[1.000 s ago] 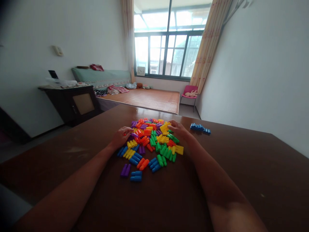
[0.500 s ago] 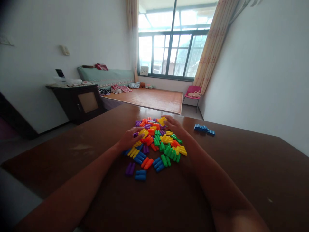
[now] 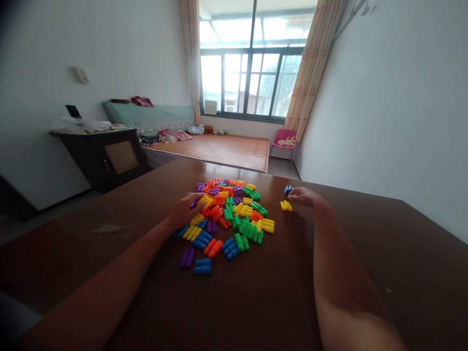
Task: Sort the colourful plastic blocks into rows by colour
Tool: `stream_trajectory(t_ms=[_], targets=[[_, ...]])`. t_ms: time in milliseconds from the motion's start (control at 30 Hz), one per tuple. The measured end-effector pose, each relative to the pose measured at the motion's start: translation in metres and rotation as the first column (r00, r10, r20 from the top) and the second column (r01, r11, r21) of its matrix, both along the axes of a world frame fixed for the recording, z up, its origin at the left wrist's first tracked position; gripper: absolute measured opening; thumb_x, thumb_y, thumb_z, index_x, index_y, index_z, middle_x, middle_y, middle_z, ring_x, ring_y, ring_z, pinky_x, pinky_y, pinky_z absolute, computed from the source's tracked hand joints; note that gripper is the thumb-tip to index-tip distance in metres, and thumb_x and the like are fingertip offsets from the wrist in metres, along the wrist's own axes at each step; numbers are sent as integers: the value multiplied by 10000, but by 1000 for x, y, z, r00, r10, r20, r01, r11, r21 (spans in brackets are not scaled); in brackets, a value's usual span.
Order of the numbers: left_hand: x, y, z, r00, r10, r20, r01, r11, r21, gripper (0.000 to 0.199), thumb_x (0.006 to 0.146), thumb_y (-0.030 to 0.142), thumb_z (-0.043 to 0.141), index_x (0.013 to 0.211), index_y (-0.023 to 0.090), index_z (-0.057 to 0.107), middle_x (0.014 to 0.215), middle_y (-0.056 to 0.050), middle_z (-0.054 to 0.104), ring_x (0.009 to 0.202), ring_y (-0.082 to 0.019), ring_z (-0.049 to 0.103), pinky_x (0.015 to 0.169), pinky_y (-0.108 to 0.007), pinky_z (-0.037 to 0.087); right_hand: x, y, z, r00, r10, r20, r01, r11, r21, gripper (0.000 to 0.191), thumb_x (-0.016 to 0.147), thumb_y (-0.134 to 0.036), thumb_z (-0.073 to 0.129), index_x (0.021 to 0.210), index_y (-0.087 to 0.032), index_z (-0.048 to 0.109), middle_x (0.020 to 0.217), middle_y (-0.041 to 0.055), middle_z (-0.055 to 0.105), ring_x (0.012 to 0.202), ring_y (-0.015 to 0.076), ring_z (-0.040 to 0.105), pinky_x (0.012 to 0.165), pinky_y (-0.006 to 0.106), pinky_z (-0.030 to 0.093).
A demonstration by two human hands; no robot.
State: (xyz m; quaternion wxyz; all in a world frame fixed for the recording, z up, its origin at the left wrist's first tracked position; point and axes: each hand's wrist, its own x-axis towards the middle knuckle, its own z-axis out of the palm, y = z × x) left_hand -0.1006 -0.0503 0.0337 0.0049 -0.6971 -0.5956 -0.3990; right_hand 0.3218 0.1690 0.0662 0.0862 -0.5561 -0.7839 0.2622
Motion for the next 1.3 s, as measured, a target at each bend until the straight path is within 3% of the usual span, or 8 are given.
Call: stream_trajectory(t_ms=[100, 200, 400, 633, 800, 967, 1200, 1300], targets=[[-5, 2, -2, 1000, 3, 8, -3, 1000, 14, 381, 896, 393, 497, 1213, 209, 603, 987, -49, 678, 957, -194, 619, 900, -330, 485, -4, 4, -3, 996, 91, 11, -90, 995, -53, 527, 602, -458, 758, 1056, -202, 681, 1100, 92, 675, 892, 228, 634, 650, 270, 488], [-8, 4, -4, 1000, -4, -13, 4, 1000, 22, 335, 903, 345, 482, 1176, 221, 633, 974, -42, 685, 946, -191, 613, 887, -330, 487, -5, 8, -9, 982, 176, 70, -176, 984, -9, 449, 577, -394, 774, 974, -198, 702, 1028, 70, 701, 911, 234, 641, 751, 300, 502], [-16, 9, -10, 997, 18, -78, -14, 998, 59, 258, 888, 269, 493, 1042, 208, 690, 1009, -57, 691, 993, -209, 591, 927, -366, 469, -29, -1, 3, 975, 130, 179, -163, 968, 190, 357, 680, -381, 714, 984, -194, 712, 1000, 85, 715, 909, 242, 655, 801, 318, 497], [-18, 10, -14, 998, 28, -55, -25, 998, 61, 235, 875, 242, 504, 997, 202, 700, 994, -55, 699, 986, -208, 598, 917, -368, 475, -119, -58, 31, 833, 549, 73, -553, 816, 168, 434, 740, -476, 673, 1108, -246, 684, 1015, 39, 707, 883, 200, 649, 748, 276, 503], [-20, 10, -13, 997, 36, -62, -33, 998, 47, 240, 875, 252, 496, 989, 207, 702, 991, -57, 699, 982, -207, 600, 919, -370, 477, -143, -84, 28, 711, 696, 102, -703, 700, 128, 524, 698, -452, 723, 1185, -271, 656, 1073, 33, 686, 920, 201, 633, 787, 289, 494], [-21, 8, -12, 999, 41, -13, -40, 999, 25, 251, 868, 261, 485, 980, 215, 704, 984, -55, 703, 983, -210, 605, 922, -379, 480, -140, -79, 25, 781, 623, 41, -618, 762, 191, 386, 758, -419, 657, 1102, -250, 701, 961, 31, 697, 827, 184, 625, 750, 284, 482], [-25, 8, -11, 998, 64, 23, -64, 998, 11, 267, 865, 298, 481, 981, 212, 706, 995, -58, 711, 985, -217, 612, 929, -388, 478, -127, -60, 29, 832, 462, -306, -356, 869, 343, 357, 791, -471, 601, 995, -180, 635, 886, 36, 655, 777, 152, 569, 717, 272, 484], [-26, 9, -11, 997, 69, 32, -69, 998, 6, 266, 857, 303, 484, 969, 211, 707, 999, -60, 712, 984, -221, 615, 919, -387, 480, -115, -53, 31, 828, 331, -453, -264, 943, 204, 352, 786, -518, 588, 901, -186, 581, 782, 9, 594, 706, 128, 543, 640, 251, 500]])
